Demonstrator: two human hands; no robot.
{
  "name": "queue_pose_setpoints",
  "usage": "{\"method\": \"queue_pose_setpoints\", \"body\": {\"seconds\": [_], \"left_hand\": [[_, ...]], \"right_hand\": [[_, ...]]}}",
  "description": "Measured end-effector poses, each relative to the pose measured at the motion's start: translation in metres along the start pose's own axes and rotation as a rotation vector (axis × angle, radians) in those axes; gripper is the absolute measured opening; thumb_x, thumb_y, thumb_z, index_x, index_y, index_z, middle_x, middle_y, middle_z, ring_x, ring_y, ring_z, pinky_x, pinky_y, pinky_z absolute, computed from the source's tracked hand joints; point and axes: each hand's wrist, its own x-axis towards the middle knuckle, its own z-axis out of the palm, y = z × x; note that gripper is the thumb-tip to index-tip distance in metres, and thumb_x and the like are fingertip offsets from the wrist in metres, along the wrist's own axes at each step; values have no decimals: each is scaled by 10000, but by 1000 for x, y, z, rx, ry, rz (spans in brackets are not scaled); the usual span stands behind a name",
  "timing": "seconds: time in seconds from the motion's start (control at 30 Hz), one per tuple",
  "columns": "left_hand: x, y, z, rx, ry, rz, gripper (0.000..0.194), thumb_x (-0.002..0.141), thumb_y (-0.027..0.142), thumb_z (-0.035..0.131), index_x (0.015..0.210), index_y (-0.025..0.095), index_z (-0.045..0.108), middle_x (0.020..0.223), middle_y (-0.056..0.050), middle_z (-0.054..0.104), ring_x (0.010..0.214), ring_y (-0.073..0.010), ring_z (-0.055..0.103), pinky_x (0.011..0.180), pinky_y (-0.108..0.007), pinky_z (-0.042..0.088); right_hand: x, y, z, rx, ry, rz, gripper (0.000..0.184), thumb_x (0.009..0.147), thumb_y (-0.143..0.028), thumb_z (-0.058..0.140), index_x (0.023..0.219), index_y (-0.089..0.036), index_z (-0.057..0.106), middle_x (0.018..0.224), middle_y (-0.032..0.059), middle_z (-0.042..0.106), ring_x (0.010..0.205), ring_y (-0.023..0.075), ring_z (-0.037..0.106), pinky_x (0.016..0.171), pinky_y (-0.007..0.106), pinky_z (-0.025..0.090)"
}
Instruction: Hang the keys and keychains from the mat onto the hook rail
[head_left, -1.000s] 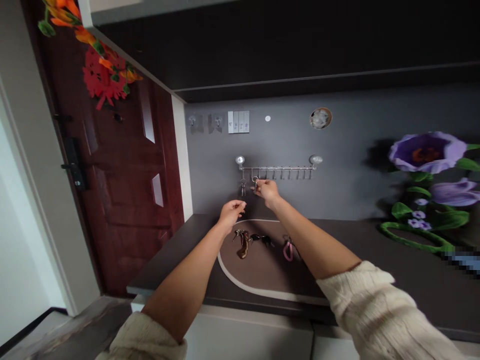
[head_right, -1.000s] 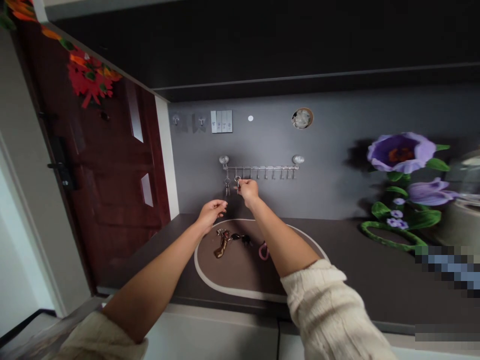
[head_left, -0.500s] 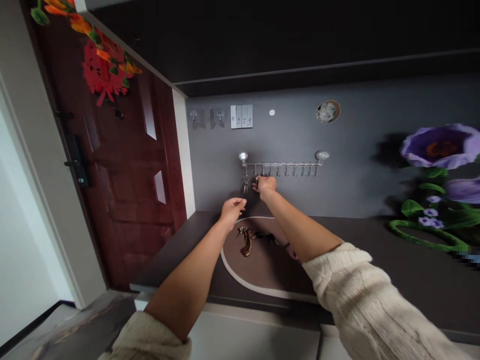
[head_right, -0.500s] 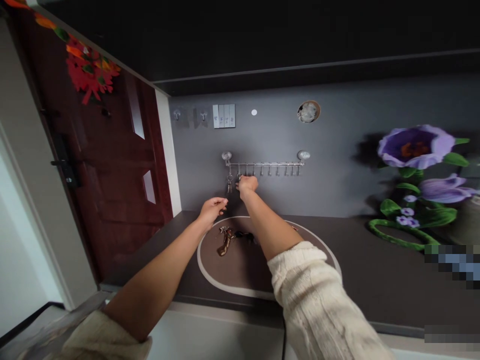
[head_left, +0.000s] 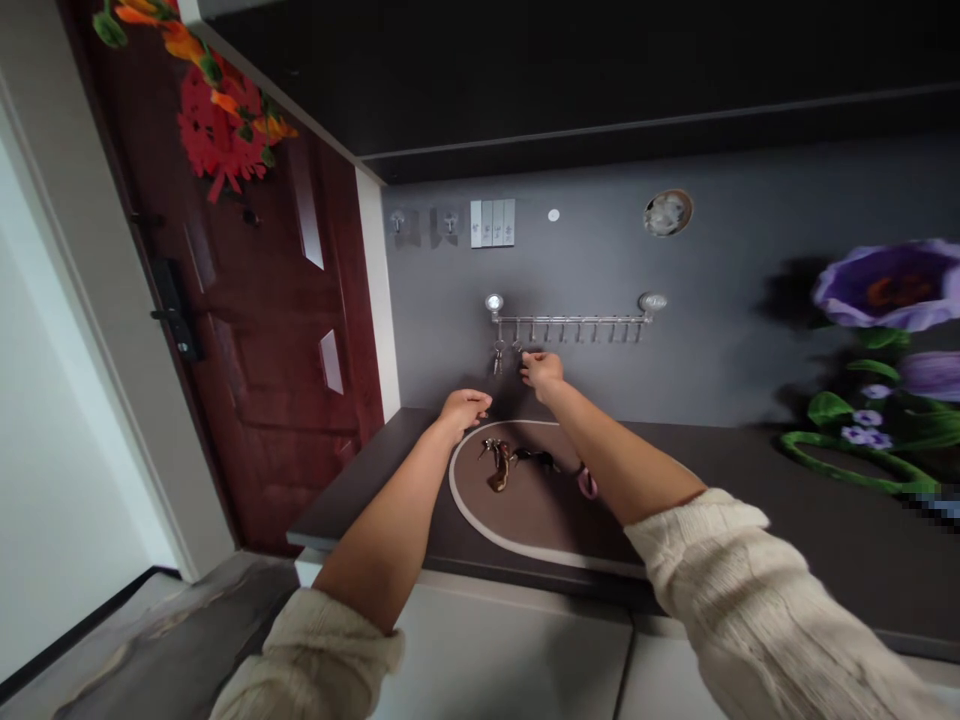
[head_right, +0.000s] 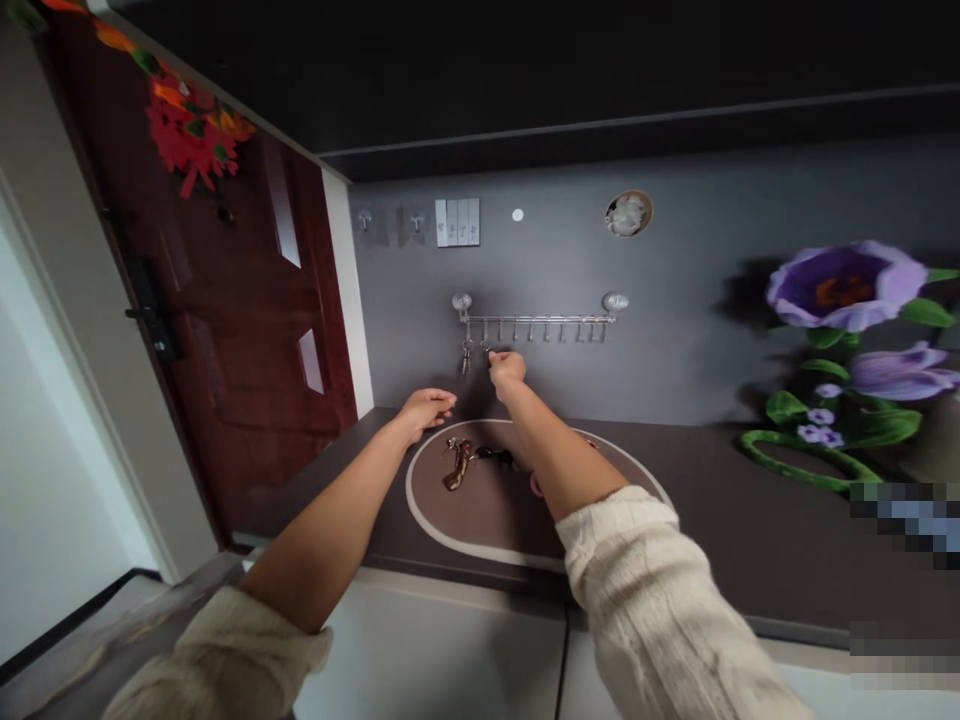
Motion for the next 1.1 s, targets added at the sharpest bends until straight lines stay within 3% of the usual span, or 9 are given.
{"method": "queue_pose_setpoints", "body": {"seconds": [0.1, 0.23, 0.33, 0.57, 0.9, 1.1], "left_hand": [[-2, 1, -6, 52, -76, -14, 110, 610, 182, 629, 708, 145, 597, 628, -3, 569, 516, -50, 484, 482, -166, 363], [-4, 1, -14, 183, -147, -6, 69, 610, 147, 610, 679, 148, 612, 620, -6, 571, 497, -62, 483, 488, -191, 369], [-6, 1, -17, 269, -201, -7, 71, 594, 126, 607, 660, 149, 621, 586, -6, 568, 473, -66, 467, 486, -204, 366], [-4, -6, -14, 422, -271, 11, 53, 571, 157, 632, 620, 139, 635, 506, -19, 554, 472, -93, 471, 487, -225, 348], [-1, -15, -5, 593, -306, 45, 141, 556, 255, 669, 541, 123, 620, 394, 28, 446, 396, -49, 317, 436, -211, 245], [-4, -13, -2, 591, -280, 6, 51, 567, 171, 644, 558, 123, 628, 455, 10, 512, 417, -56, 374, 448, -214, 258]], "right_hand": [[-22, -2, -5, 10, 66, 69, 111, 702, -258, 531, 678, -157, 493, 561, -19, 519, 503, 58, 489, 508, 185, 415], [-56, 2, -11, 3, -121, 125, 34, 669, -160, 548, 687, -153, 519, 613, -2, 541, 504, 64, 486, 504, 198, 407], [-73, 13, -14, -90, -290, 103, 14, 646, -135, 554, 637, -137, 544, 528, -11, 520, 452, 55, 442, 471, 185, 364], [-81, 41, -20, -412, -489, -50, 25, 577, -153, 615, 561, -134, 611, 456, -20, 515, 428, 52, 385, 464, 192, 294], [-82, 43, -26, -749, -524, -172, 126, 645, -187, 563, 695, -127, 662, 588, 6, 591, 516, 67, 450, 541, 184, 323], [-85, 42, -26, -765, -503, -144, 182, 667, -223, 541, 739, -113, 666, 637, 29, 606, 544, 78, 464, 543, 186, 330]]}}
